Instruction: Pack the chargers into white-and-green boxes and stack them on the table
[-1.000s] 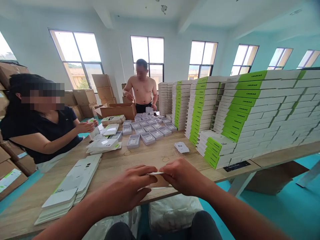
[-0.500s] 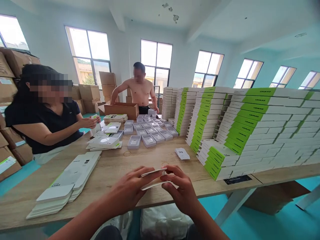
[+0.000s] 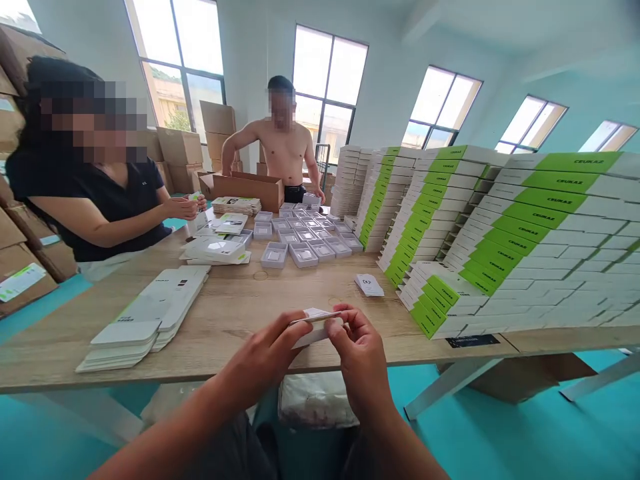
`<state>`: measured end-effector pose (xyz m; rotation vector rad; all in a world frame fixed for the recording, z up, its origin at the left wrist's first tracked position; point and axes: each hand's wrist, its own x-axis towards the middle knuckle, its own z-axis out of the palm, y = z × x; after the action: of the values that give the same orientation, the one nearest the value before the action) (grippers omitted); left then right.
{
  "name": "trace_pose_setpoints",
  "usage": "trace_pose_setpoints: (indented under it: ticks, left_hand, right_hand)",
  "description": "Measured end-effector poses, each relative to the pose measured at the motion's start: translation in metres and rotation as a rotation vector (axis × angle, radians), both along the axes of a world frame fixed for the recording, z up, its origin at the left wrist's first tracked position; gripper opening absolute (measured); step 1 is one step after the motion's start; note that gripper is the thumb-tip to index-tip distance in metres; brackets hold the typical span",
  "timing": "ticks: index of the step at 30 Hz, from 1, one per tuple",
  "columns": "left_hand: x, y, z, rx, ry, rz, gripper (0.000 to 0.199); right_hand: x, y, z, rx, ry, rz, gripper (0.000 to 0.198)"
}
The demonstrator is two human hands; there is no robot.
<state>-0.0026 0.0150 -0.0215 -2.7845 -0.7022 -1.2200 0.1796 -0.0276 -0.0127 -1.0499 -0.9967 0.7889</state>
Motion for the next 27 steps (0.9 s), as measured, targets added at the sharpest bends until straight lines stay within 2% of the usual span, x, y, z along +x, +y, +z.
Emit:
trace_pose_setpoints:
  ticks: [2,4,7,12,16,19,21,25,27]
  left_hand:
    - [0.000,-0.002,0.002,0.015,-0.027,0.007,0.029]
    - [0.000,-0.003,0.000,0.033,-0.029,0.011,0.029]
    - [0.001,-0.003,-0.006,0.042,-0.043,0.005,0.029]
    - [0.004,0.000,-0.013,0.015,-0.126,-0.037,0.028]
    - [-0.004,0.004,-0.014,0.005,-0.134,-0.077,0.026]
    - [-0.012,0.009,-0.015,0.026,-0.102,-0.086,0.032]
    - [-0.016,0.012,-0.016,0.037,-0.120,-0.074,0.033]
    - [-0.016,0.018,-0.013,0.042,-0.214,-0.005,0.030]
    - [-0.015,0.022,-0.011,0.049,-0.230,-0.003,0.031]
  right_hand:
    - [0.009,-0.001,-0.004,0.199,-0.228,-0.015,0.013]
    - [0.018,-0.002,-0.006,0.335,-0.488,0.010,0.015]
    - [0.024,-0.003,-0.003,0.351,-0.696,0.039,0.016]
    - [0.015,-0.003,0.004,0.269,-0.652,-0.042,0.011]
    - [0.012,-0.001,0.000,0.249,-0.603,-0.113,0.014]
    - [0.015,0.002,-0.004,0.256,-0.598,-0.104,0.014]
    - [0.020,0.004,-0.006,0.275,-0.632,-0.054,0.004]
    - [0.031,0.010,-0.014,0.286,-0.801,0.055,0.040]
    - [0.035,0.015,-0.018,0.298,-0.838,0.047,0.042]
